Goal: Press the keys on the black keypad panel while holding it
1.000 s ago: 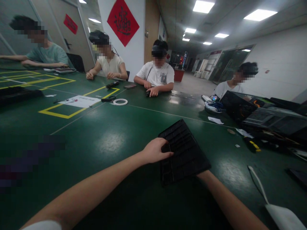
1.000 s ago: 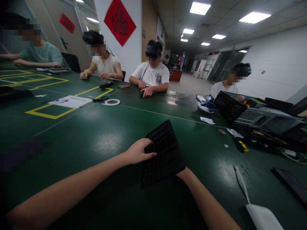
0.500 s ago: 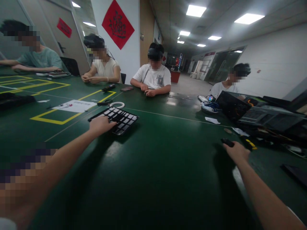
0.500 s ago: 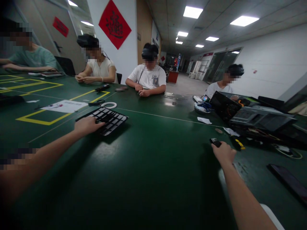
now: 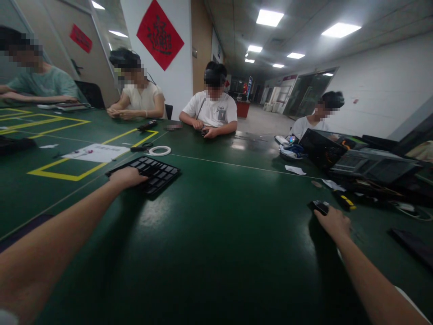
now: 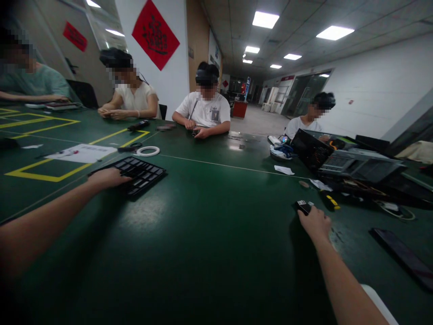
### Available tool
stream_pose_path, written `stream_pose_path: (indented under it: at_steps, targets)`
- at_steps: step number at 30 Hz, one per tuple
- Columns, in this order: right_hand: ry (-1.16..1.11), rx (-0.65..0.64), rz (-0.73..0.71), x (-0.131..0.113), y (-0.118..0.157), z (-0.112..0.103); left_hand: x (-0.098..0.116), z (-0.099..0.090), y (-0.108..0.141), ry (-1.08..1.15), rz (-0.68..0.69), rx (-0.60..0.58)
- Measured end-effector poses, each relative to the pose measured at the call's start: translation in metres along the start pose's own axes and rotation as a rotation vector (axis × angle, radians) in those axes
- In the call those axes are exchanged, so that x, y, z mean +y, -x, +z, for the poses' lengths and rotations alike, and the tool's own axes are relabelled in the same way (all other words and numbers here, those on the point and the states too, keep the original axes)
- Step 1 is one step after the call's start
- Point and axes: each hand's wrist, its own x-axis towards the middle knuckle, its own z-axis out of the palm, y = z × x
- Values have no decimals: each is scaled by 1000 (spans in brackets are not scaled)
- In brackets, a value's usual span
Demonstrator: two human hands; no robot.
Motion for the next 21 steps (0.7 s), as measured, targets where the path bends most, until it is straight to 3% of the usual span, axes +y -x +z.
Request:
stream_pose_path:
  at_steps: [3,6,10,13,17,21]
  targets:
    - [-90,-37,-92,-17,8,4,26,4,21,-150,-91,-41]
    - [-361,-74,-250,-54,40,5,76,16,54,7,82,-28]
    - [-777,-274,-518,-113,107,0,149,48,99,281,321,8]
    - [-978,-369,-669,-138,143,0,188,71,128,520,476,-3]
    - [-1138,-359,-725,-143,156,12,211,89,153,652,613,-78]
    - [-1178,-353,-728,-140,156,19,212,93,162,674,710,-155]
